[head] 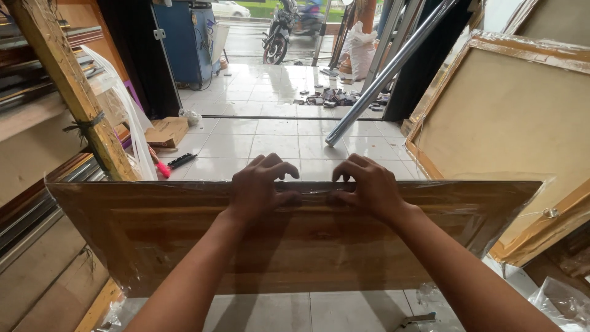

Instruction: Wrapping a framed artwork in protective plastic film by pulling the wrap tight and tucking the edges.

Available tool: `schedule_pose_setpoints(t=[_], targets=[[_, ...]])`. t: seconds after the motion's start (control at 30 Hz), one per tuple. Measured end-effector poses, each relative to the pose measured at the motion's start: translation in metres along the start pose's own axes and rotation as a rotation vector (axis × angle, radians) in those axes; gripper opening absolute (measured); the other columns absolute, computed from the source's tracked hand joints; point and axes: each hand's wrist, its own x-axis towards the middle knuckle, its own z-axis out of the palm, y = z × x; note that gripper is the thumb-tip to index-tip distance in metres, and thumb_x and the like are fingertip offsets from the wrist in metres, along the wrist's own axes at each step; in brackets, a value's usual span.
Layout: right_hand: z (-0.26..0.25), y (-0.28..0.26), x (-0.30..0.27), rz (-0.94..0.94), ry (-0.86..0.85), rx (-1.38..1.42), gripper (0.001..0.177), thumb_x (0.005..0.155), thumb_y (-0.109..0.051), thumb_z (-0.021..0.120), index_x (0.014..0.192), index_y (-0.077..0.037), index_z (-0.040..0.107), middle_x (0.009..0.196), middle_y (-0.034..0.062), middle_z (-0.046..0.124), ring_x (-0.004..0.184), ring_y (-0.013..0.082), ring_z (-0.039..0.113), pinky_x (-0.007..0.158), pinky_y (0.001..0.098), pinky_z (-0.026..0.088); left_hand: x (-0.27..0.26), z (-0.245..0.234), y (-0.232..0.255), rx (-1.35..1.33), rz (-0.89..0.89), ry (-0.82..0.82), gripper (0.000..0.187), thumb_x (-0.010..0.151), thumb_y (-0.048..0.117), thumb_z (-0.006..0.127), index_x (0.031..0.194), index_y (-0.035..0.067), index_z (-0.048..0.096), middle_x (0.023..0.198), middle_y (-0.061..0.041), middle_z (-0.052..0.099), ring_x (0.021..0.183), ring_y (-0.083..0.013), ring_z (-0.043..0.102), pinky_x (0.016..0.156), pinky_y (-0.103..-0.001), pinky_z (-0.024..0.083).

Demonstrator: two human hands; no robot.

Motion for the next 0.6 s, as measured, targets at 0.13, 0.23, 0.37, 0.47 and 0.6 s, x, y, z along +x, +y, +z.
schedule_pose_setpoints(t=[0.13,0.23,0.37,0.47,0.6], targets=[[-0.008,-0.003,0.0,-0.061,0.005,0.051,0.032,0.083,-0.03,0.098,0.11,-0.028,0.081,0.098,-0.0016,0.074,0.101,0.0298,0.078,0.085,0.0579,0.068,0.001,-0.001,-0.003,-0.002,0.005,-0.054,0.035,0.081,0.046,0.096,0.11,0.041,0.077,0.1,0.009,0.067,0.103,-0.0227,0.073,0.079,-0.05,0.069],[-0.009,-0.003,0.001,-0.096,0.022,0.089,0.025,0.087,-0.026,0.094,0.11,-0.027,0.085,0.104,0.0008,0.079,0.103,0.0317,0.078,0.084,0.0576,0.068,0.0,-0.002,0.0,-0.016,0.004,-0.005,0.03,0.08,0.047,0.096,0.106,0.041,0.082,0.102,0.011,0.071,0.101,-0.0226,0.073,0.076,-0.047,0.069],[0.005,0.008,0.004,-0.097,0.078,0.118,0.014,0.094,-0.023,0.088,0.108,-0.027,0.089,0.104,0.0003,0.082,0.101,0.0291,0.078,0.083,0.0531,0.068,0.002,0.0,-0.002,-0.025,0.019,0.033,0.008,0.093,0.042,0.089,0.1,0.042,0.087,0.101,0.01,0.077,0.097,-0.0208,0.074,0.072,-0.042,0.067],[0.015,0.017,0.006,-0.095,0.093,0.095,0.014,0.096,-0.027,0.087,0.109,-0.03,0.091,0.105,-0.0016,0.083,0.101,0.0257,0.078,0.083,0.0496,0.068,0.005,0.007,-0.006,-0.02,0.034,0.071,0.007,0.093,0.043,0.088,0.099,0.039,0.088,0.101,0.009,0.079,0.095,-0.0214,0.075,0.068,-0.041,0.067],[0.02,0.02,0.008,-0.098,0.123,0.08,0.011,0.098,-0.028,0.085,0.108,-0.03,0.09,0.103,-0.0046,0.081,0.101,0.0233,0.078,0.083,0.048,0.069,0.007,0.017,-0.007,-0.072,0.007,0.084,0.026,0.083,0.052,0.096,0.102,0.038,0.086,0.1,0.009,0.078,0.097,-0.0236,0.076,0.071,-0.045,0.068]])
